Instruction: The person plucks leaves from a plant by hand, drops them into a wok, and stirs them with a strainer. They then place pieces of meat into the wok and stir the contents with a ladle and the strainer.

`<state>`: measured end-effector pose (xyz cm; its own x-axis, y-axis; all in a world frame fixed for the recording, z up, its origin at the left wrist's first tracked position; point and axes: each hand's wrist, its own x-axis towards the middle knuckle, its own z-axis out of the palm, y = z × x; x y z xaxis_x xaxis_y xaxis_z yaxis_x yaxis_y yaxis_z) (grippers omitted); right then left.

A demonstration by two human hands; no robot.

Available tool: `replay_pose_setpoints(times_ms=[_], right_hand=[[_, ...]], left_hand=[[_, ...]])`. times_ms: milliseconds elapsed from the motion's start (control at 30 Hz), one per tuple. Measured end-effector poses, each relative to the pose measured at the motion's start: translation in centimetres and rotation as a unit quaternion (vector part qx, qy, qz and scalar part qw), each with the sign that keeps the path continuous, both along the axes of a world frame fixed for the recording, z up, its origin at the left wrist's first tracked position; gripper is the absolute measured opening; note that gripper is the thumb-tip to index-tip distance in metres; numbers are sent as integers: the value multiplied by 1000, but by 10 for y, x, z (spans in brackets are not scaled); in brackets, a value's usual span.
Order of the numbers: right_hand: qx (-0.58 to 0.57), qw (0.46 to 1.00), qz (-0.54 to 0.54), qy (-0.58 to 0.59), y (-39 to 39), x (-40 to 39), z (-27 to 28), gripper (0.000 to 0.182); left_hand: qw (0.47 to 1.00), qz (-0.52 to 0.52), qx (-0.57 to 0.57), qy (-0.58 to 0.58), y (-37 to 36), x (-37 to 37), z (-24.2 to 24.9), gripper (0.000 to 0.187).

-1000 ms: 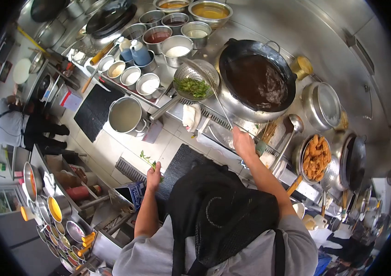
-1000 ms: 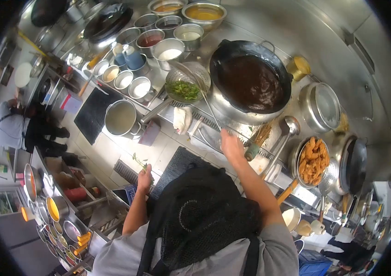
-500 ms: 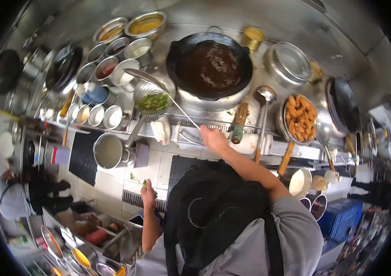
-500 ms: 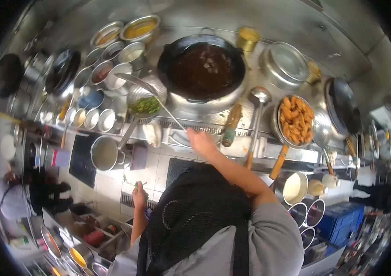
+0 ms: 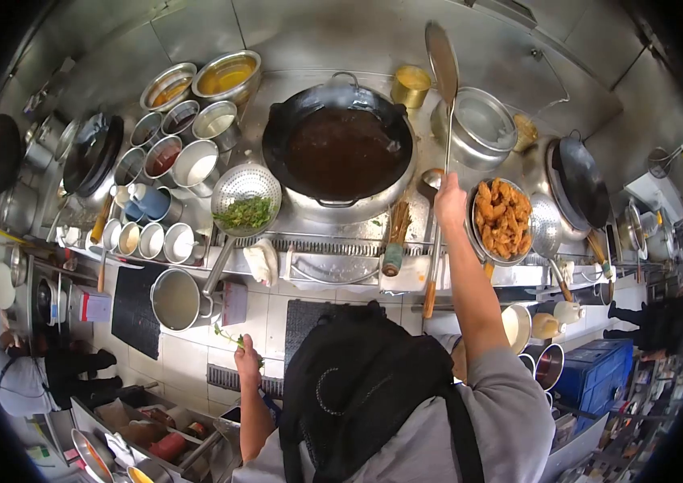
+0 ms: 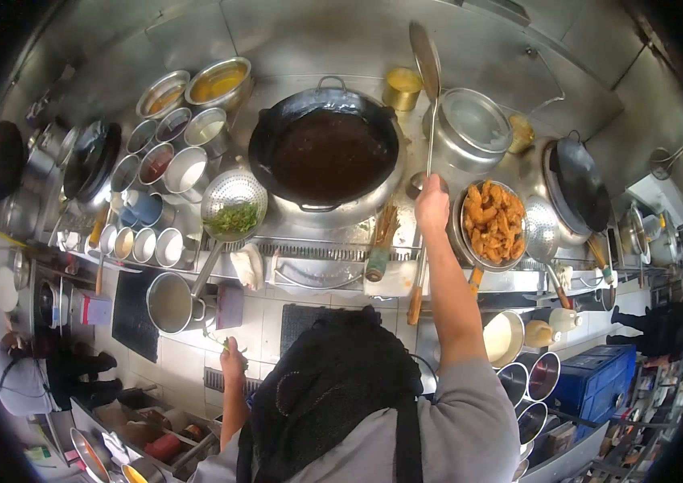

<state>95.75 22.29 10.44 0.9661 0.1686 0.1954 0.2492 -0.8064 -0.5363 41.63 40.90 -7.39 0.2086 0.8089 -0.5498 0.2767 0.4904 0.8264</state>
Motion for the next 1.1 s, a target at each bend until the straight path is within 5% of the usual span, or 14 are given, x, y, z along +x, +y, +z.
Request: replay_pose_setpoints(times_ms=[133,333,433,700,800,900,933,1000,1100], right_hand=[[-133,990,13,45,-36,75,-95,24],[-112,993,27,-4,-34,99,-51,19],[-8,998,15,-52,-22,80,-12,17],[-68,996,9,56,-47,74,-111,23],[-54,998,13,-38,-49,64,-100,25],[256,952,-30,166,-50,31,-49,28],[257,952,-32,161,-53,26,-44,28],[469,854,26,223,-61,19,-36,28],[516,818,40,252,-70,5,-17,27]], left_hand=[[1000,-15,11,-19,-3,7,11,44],[1000,-3,14,-18,-2,8,10,44],[1000,4,12,-11,-1,11,15,44],[999,-24,7,-39,7,19,21,42],[999,-23,24,-32,12,25,32,42],[997,-55,19,-58,21,28,34,44],[996,-58,19,-63,23,30,34,44],[993,-55,10,-102,26,32,34,45],[987,-80,7,-136,26,41,46,48]])
